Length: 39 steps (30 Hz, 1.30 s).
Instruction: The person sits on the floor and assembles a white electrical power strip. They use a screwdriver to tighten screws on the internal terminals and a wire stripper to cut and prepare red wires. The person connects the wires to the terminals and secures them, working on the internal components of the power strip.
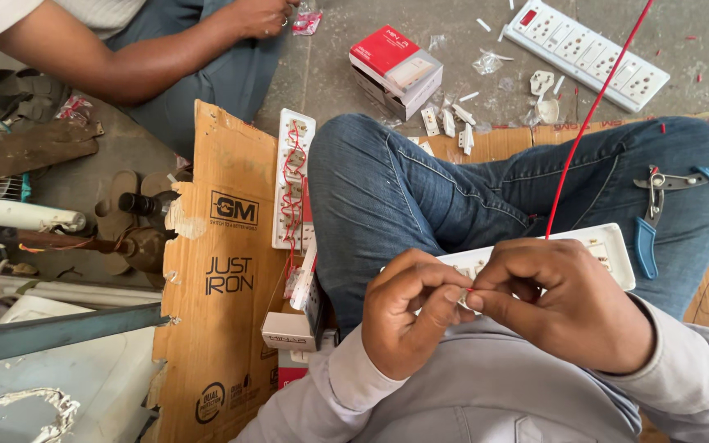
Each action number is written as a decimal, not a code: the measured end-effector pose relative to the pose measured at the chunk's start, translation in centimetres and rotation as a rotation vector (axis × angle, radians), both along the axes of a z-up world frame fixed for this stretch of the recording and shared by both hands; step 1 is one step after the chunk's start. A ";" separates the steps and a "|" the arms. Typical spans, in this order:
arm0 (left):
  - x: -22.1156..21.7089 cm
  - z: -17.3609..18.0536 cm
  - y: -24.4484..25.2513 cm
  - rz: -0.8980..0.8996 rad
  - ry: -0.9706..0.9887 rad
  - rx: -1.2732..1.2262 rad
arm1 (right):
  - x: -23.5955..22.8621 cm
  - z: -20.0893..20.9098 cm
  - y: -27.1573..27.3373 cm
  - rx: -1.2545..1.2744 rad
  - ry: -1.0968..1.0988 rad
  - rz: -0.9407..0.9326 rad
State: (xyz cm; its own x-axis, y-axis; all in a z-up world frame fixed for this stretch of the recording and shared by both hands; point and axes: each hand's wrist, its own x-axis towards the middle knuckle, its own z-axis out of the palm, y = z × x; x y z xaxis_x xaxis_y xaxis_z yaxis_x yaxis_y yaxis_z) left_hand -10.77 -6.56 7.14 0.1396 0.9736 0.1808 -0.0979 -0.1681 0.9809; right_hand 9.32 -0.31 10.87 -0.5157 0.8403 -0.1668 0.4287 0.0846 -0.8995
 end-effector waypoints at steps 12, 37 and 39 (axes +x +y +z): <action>-1.1 -6.0 -1.3 0.272 0.604 0.226 | 0.5 -5.2 0.7 0.774 -0.178 0.226; -3.3 -5.4 1.2 -0.017 0.996 0.266 | -0.1 -7.9 0.4 0.799 -0.339 0.357; -3.3 -5.4 1.3 -0.021 0.997 0.264 | -0.1 -7.9 0.5 0.799 -0.340 0.363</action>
